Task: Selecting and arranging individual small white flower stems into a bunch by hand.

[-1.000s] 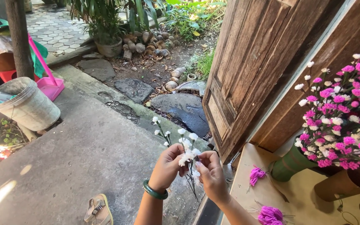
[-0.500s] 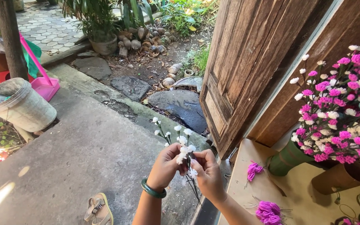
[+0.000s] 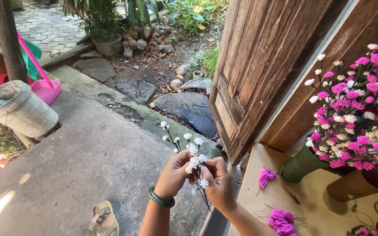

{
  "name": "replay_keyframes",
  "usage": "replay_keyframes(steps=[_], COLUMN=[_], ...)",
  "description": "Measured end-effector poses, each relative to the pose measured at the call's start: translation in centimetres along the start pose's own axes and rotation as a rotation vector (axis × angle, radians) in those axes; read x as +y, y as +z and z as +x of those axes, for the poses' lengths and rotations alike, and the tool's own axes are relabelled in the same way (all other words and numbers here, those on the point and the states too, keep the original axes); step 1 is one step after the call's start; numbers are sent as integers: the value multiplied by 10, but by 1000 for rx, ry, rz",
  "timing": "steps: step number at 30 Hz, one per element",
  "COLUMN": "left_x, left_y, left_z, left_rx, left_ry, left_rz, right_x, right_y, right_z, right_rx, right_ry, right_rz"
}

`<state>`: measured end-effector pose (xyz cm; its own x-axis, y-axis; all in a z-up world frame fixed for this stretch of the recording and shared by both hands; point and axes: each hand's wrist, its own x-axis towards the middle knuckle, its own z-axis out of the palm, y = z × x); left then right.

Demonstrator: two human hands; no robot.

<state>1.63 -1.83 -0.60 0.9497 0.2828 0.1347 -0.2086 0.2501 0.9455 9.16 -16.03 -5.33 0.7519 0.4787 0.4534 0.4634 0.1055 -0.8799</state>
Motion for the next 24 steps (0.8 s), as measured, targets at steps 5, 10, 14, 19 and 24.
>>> replay_keyframes(steps=[5,10,14,19,24], left_x=[-3,-14,-18,-18,-5], left_y=[-6,-26,-48,-54,-50], left_z=[-2,-3,-5,-6,-8], left_rx=[-41,-49,-17,12,74], left_ry=[-15,63,70,137,154], left_rz=[8,-148,-360,-417,-354], right_x=[1,3,8,21,33], right_y=[3,0,-6,-1,9], right_z=[0,8,19,10,1], right_rx=[30,-36,-370,-688,-675], right_ry=[-16,77,256,429,646], right_rz=[45,504,617,605,758])
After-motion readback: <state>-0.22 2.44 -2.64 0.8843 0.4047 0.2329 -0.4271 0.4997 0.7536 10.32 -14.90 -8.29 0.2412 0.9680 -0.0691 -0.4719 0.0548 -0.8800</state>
